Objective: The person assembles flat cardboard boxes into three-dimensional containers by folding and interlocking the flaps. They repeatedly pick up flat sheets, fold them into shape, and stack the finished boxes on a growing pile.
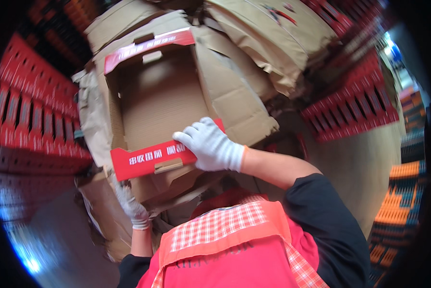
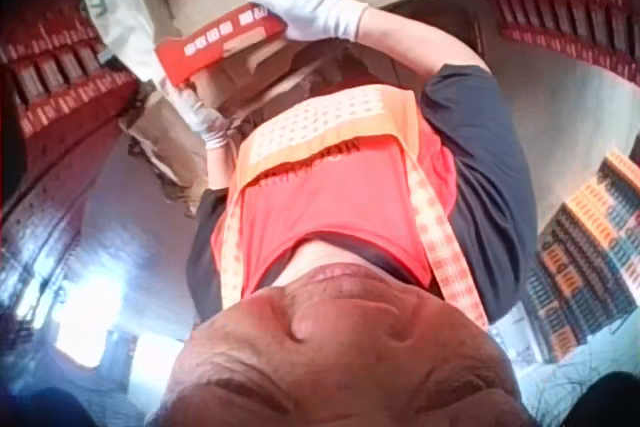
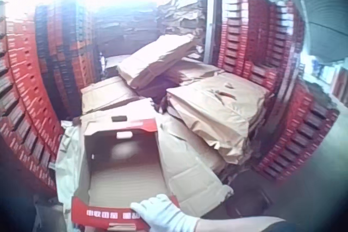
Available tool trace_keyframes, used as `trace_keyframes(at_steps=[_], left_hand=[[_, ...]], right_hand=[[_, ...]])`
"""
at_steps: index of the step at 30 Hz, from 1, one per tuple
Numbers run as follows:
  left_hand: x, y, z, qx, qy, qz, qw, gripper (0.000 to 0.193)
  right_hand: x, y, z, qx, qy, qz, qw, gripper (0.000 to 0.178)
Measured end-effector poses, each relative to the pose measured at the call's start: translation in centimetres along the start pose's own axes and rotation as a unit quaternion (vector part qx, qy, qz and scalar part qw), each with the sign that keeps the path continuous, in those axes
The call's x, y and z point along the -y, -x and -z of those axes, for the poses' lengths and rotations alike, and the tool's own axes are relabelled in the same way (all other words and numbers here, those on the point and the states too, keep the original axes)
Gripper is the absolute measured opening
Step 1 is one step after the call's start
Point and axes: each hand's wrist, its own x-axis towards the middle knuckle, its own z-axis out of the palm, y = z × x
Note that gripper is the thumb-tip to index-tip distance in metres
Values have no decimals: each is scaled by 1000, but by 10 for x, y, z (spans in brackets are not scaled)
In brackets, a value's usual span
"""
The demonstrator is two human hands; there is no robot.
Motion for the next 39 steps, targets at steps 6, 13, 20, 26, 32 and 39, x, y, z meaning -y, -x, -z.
trace_keyframes(at_steps=[6, 13, 20, 26, 32, 39], left_hand=[[2, 26, -43, 249, -176, -188, 934, 68], [33, 95, -179, 633, -126, -292, 706, 47], [173, 175, -352, 823, -286, -135, 472, 41], [328, 261, -476, 843, -374, -264, 281, 44], [407, 312, -552, 809, -386, -359, 261, 56], [459, 332, -591, 797, -362, -413, 254, 57]], right_hand=[[45, 140, 96, -132, 73, -313, 938, 75], [15, 311, 78, -216, 19, -625, 749, 87], [-77, 514, -12, 2, 12, -708, 706, 87], [-150, 621, -112, 61, 9, -721, 690, 82], [-167, 648, -154, 43, 24, -722, 690, 80], [-179, 676, -195, 88, 27, -729, 679, 76]])
